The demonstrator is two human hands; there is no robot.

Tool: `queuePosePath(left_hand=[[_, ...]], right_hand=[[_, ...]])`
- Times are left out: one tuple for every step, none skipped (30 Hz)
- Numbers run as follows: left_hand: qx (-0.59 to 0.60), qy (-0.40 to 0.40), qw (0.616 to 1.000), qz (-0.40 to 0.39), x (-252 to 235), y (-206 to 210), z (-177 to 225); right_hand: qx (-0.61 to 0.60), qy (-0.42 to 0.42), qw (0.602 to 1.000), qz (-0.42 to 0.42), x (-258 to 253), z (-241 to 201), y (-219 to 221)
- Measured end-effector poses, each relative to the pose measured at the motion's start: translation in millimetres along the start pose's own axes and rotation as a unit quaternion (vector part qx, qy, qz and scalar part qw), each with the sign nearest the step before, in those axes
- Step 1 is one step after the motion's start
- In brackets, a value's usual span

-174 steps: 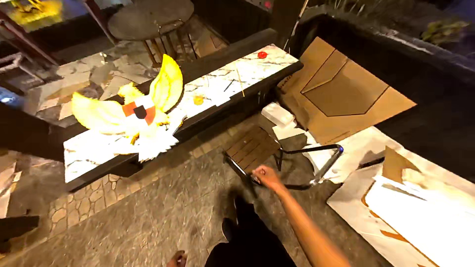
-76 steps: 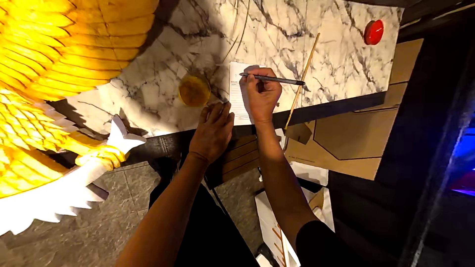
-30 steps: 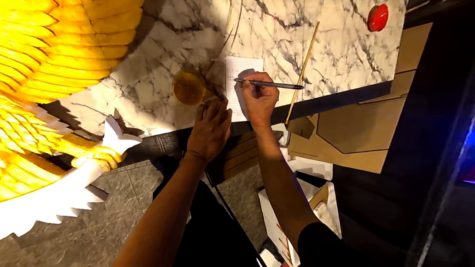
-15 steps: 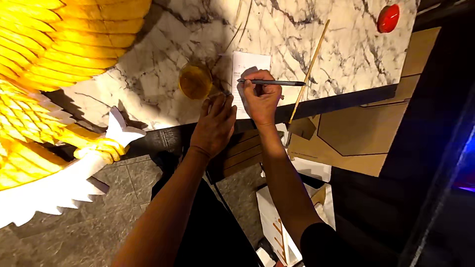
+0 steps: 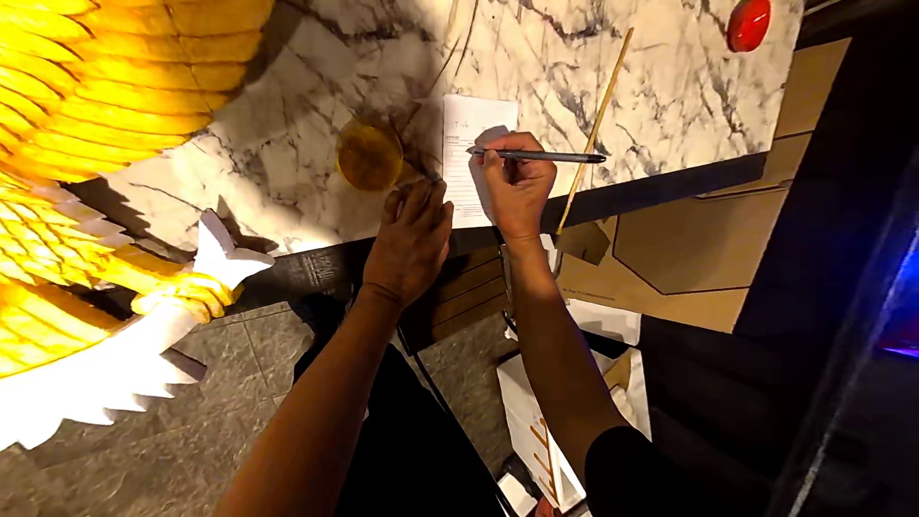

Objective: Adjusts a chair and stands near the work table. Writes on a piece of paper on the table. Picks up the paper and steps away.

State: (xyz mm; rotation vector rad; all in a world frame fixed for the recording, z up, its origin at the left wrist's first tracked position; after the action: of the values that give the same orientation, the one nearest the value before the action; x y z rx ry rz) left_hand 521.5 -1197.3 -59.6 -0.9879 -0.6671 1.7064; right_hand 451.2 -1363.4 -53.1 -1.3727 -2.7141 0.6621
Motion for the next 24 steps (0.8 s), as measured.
queuePosePath(left_hand=[[0.000, -0.002, 1.000, 0.000, 0.0, 0.0, 0.0], [-0.002, -0.003, 1.000, 0.000, 0.1, 0.9, -0.1], [-0.004, -0.004, 1.000, -0.001, 0.6, 2.1, -0.2], [-0.007, -0.005, 1.000, -0.002, 1.0, 2.9, -0.3], [-0.009, -0.005, 1.000, -0.003, 1.3, 3.2, -0.4], [-0.011, -0.005, 1.000, -0.003, 1.7, 3.5, -0.4], [-0.008, -0.005, 1.000, -0.004, 2.0, 3.8, -0.6], [-0.006, -0.004, 1.000, -0.005, 2.1, 4.1, -0.6], [-0.005, -0.003, 1.000, -0.003, 2.4, 4.2, -0.5], [-0.003, -0.002, 1.000, -0.001, 2.4, 4.1, -0.7], [-0.001, -0.002, 1.000, -0.001, 2.4, 4.4, -0.7], [0.001, -0.003, 1.000, -0.001, 2.4, 4.4, -0.7], [0.000, -0.003, 1.000, 0.003, 2.2, 4.3, -0.8], [0.000, -0.002, 1.000, 0.005, 2.3, 4.2, -0.7], [-0.001, 0.000, 1.000, 0.004, 2.3, 4.2, -0.5], [-0.005, 0.001, 1.000, 0.006, 2.3, 3.8, -0.5], [-0.007, 0.002, 1.000, 0.008, 2.1, 3.3, -0.6], [-0.007, 0.003, 1.000, 0.012, 2.1, 3.1, -0.7], [-0.008, 0.003, 1.000, 0.013, 2.3, 3.2, -0.9], [-0.009, 0.003, 1.000, 0.014, 2.7, 3.6, -0.9], [-0.006, 0.003, 1.000, 0.010, 2.9, 4.0, -0.9], [-0.005, 0.004, 1.000, 0.006, 2.6, 4.2, -0.8], [-0.006, 0.004, 1.000, 0.004, 2.3, 4.2, -0.7], [-0.007, 0.004, 1.000, 0.006, 2.2, 4.0, -0.6]], right_hand=[[0.005, 0.000, 1.000, -0.005, -0.1, -0.9, 0.9], [0.001, -0.001, 1.000, -0.006, -0.3, 0.5, 1.2], [-0.013, -0.001, 1.000, -0.006, -0.3, 3.7, 0.8], [-0.017, -0.003, 1.000, -0.005, -0.3, 5.8, 0.7], [-0.015, -0.005, 1.000, -0.004, -0.4, 6.6, 0.8], [-0.012, -0.005, 1.000, -0.004, -0.4, 6.6, 1.0], [-0.010, -0.003, 1.000, -0.004, -0.3, 6.3, 1.2], [-0.008, -0.001, 1.000, -0.004, -0.5, 5.9, 1.3], [-0.007, -0.001, 1.000, -0.004, -0.5, 5.9, 1.4], [-0.006, -0.002, 1.000, -0.005, -0.7, 6.0, 1.5], [-0.004, -0.001, 1.000, -0.005, -0.7, 6.4, 1.3], [-0.002, -0.002, 1.000, -0.005, -0.7, 6.6, 1.3], [-0.001, -0.002, 1.000, -0.006, -0.9, 6.6, 1.6], [-0.003, -0.003, 1.000, -0.008, -0.7, 6.4, 1.6], [-0.005, -0.004, 1.000, -0.008, -0.6, 6.7, 1.3], [-0.010, -0.004, 1.000, -0.007, -0.7, 7.2, 1.1], [-0.014, -0.004, 1.000, -0.007, -0.9, 7.6, 1.1], [-0.017, -0.005, 1.000, -0.006, -1.2, 7.7, 1.3], [-0.019, -0.005, 1.000, -0.006, -1.5, 7.2, 1.8], [-0.019, -0.003, 1.000, -0.006, -1.4, 7.0, 2.2], [-0.020, -0.002, 1.000, -0.006, -1.4, 6.9, 2.3], [-0.021, -0.001, 1.000, -0.006, -1.6, 7.2, 2.0], [-0.020, 0.001, 1.000, -0.005, -1.6, 7.3, 1.5], [-0.016, -0.001, 1.000, -0.001, -1.5, 7.1, 0.9]])
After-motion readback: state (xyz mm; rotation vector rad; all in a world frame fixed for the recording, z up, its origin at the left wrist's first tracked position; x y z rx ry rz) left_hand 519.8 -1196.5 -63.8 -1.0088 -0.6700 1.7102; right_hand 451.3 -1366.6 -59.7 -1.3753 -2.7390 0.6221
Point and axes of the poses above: each hand's wrist, its own x-axis away from the middle knuckle, its own y-axis out of the palm, z = x × y, the point moved 6 cm from there along -x, towards the middle knuckle, and after that the axes turned 9 degrees about y, right-handed, at the moved point
